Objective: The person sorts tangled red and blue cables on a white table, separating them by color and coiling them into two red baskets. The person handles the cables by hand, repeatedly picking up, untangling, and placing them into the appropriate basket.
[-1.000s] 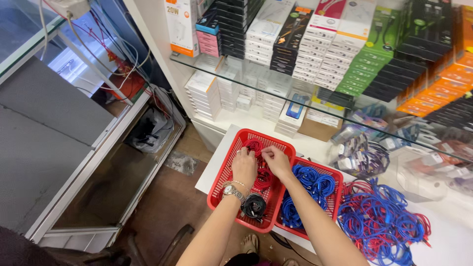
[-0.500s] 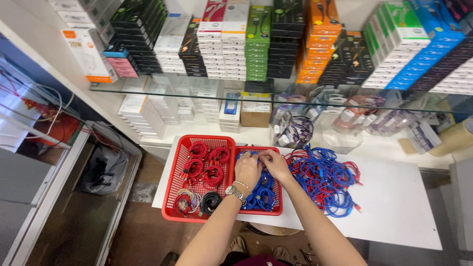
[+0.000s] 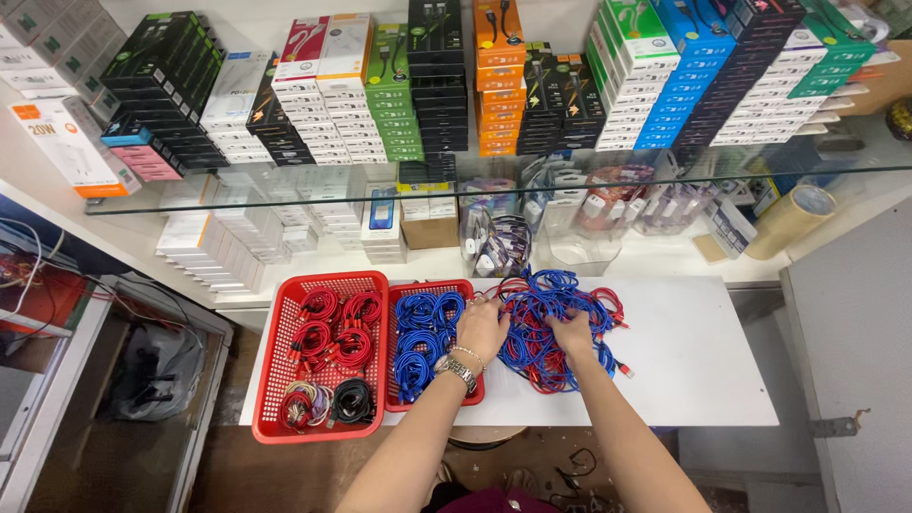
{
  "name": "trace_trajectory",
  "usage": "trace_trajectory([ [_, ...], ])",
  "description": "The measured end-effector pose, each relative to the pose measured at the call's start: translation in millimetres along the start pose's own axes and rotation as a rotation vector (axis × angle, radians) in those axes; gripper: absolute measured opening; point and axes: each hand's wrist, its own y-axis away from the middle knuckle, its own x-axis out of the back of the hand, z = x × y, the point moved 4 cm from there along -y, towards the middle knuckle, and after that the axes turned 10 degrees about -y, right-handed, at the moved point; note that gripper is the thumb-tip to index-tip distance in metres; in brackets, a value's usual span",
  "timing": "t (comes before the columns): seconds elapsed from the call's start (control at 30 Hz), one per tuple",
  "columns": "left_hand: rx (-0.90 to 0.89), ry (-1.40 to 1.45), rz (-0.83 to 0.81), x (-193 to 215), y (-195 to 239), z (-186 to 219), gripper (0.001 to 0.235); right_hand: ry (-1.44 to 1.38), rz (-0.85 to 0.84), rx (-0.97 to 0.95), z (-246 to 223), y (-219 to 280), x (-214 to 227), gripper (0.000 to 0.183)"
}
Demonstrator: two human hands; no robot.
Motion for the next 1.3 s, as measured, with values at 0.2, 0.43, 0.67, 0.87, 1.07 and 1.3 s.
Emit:
trace_trajectory([
  [0.2, 0.049, 0.054, -0.060, -20, -4, 3, 0.023, -0.049, -0.432, -0.231, -11, -2, -9, 0.051],
  [0.43, 0.048, 0.141, -0.321, -77, -1, -19, 0.029, 0.284, -0.307, -0.107, -37, 26, -2, 0.037],
  [0.67, -0.131, 0.132, -0.391, -97, 16, -30, 0.057, 0.088, -0.511, -0.093, -33, 49, -25, 0.034],
  [0.87, -0.116, 0.256, -0.399, -87, 14, -22, 0.031, -0.299, -0.530, -0.045, -108, 45, -16, 0.036],
  [1.07, 0.182, 0.720, -0.375, -60, 6, -47, 0.020, -0.570, -0.269, 0.225, -159, 41, 52, 0.042],
  [1.3, 0.177, 1.080, -0.428, -51, -4, -26, 0.020, 0.182, -0.353, 0.270, -120, 84, 36, 0.054],
])
